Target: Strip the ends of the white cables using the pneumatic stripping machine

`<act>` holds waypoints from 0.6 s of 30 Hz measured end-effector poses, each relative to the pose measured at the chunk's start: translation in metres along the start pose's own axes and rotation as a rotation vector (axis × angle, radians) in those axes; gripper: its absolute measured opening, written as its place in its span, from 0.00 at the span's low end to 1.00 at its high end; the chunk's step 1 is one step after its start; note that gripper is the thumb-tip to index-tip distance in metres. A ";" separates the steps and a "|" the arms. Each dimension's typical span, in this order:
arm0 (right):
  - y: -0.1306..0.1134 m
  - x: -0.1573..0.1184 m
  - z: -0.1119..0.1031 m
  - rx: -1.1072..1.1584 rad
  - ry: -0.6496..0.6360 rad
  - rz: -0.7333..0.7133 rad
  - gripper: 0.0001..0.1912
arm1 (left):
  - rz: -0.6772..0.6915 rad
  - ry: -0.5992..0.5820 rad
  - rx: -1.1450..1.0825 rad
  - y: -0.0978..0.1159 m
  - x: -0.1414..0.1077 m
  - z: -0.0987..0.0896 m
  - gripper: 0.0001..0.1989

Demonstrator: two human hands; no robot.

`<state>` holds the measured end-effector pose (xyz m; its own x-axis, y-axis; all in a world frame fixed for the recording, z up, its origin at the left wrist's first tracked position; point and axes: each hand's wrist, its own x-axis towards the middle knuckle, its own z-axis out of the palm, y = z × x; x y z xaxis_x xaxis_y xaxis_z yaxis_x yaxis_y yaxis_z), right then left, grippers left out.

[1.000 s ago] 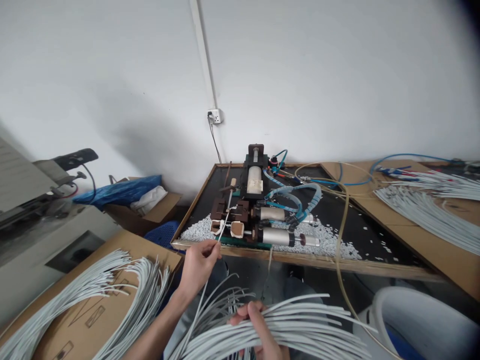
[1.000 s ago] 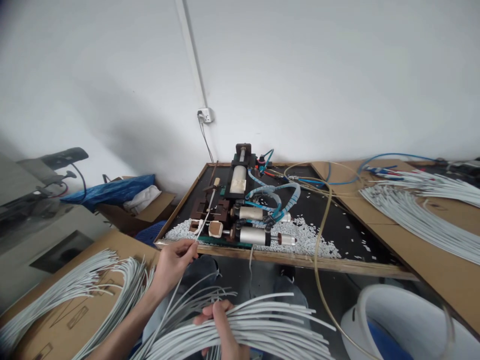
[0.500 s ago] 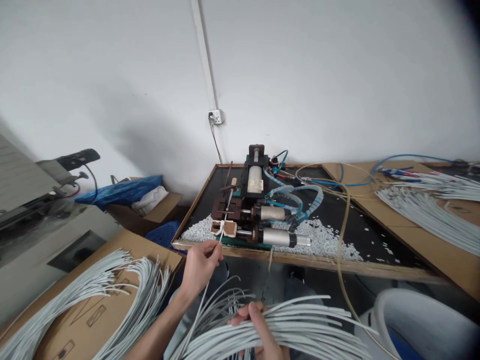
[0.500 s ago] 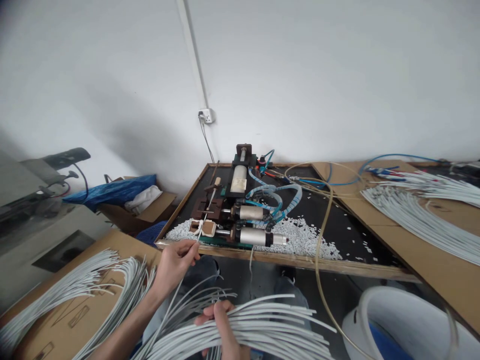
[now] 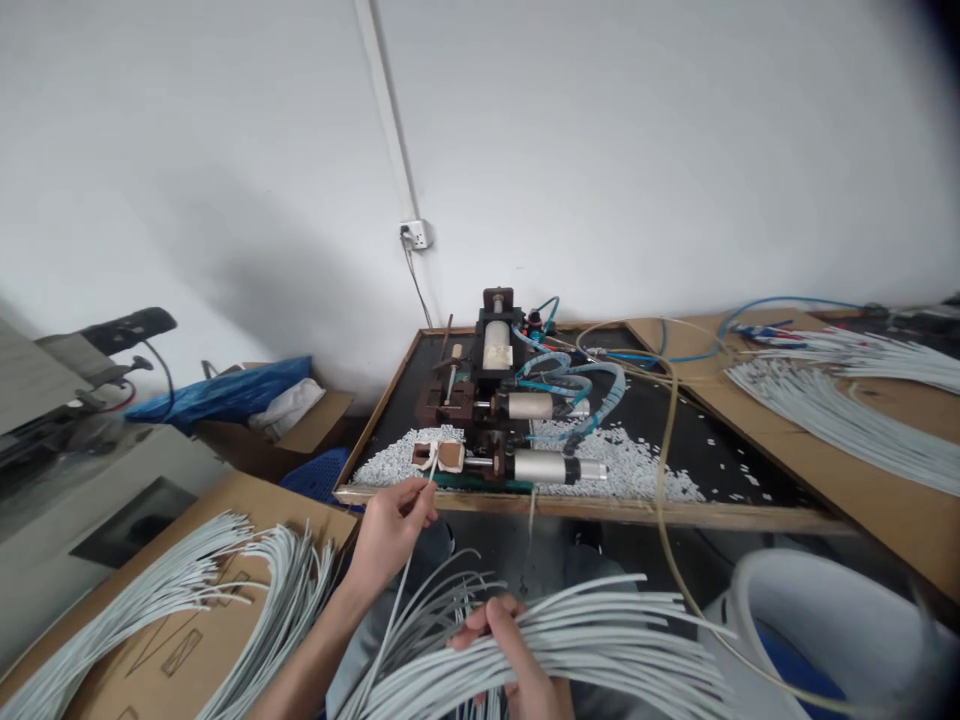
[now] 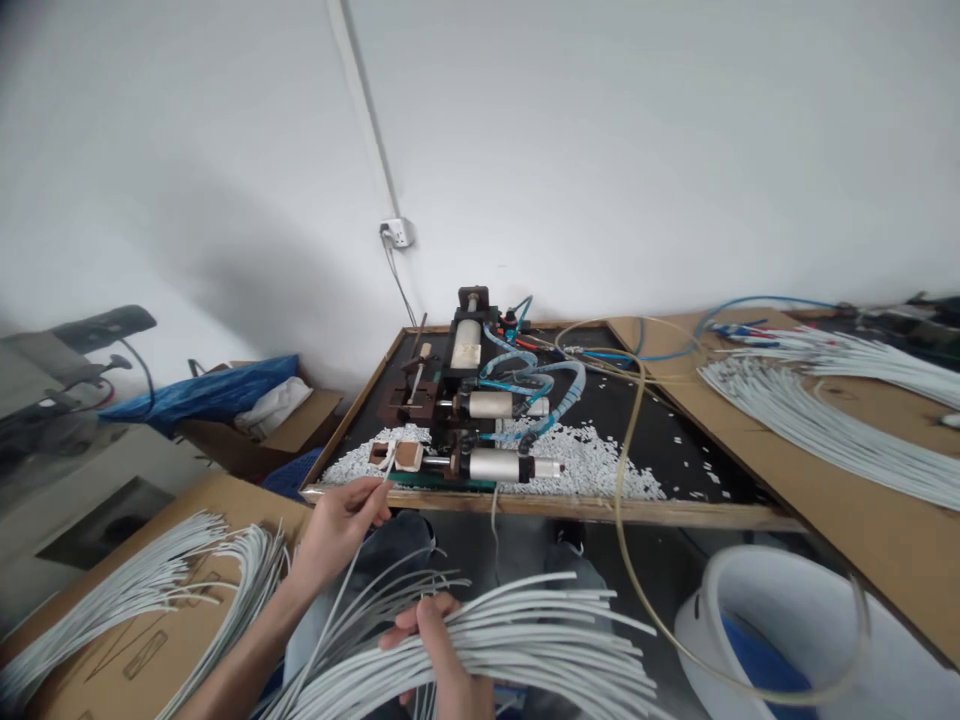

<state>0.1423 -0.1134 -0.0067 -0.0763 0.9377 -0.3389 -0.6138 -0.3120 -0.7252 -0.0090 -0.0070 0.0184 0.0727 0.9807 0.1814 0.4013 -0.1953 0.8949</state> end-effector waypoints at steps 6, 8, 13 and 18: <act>0.005 -0.012 0.010 -0.029 -0.066 -0.020 0.24 | 0.139 0.002 0.189 0.018 -0.022 -0.012 0.14; 0.007 -0.013 0.013 -0.019 -0.080 0.023 0.24 | 0.194 -0.174 0.257 0.023 -0.027 -0.016 0.14; 0.009 -0.014 0.018 -0.063 -0.103 0.006 0.24 | 0.319 -0.522 0.387 0.032 -0.033 -0.012 0.10; 0.007 -0.017 0.019 -0.092 -0.126 -0.010 0.23 | 0.310 -0.508 0.194 0.058 -0.034 -0.005 0.12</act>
<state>0.1247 -0.1283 0.0053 -0.1723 0.9509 -0.2571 -0.5412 -0.3095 -0.7819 0.0075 -0.0513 0.0657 0.6181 0.7693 0.1618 0.4471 -0.5133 0.7325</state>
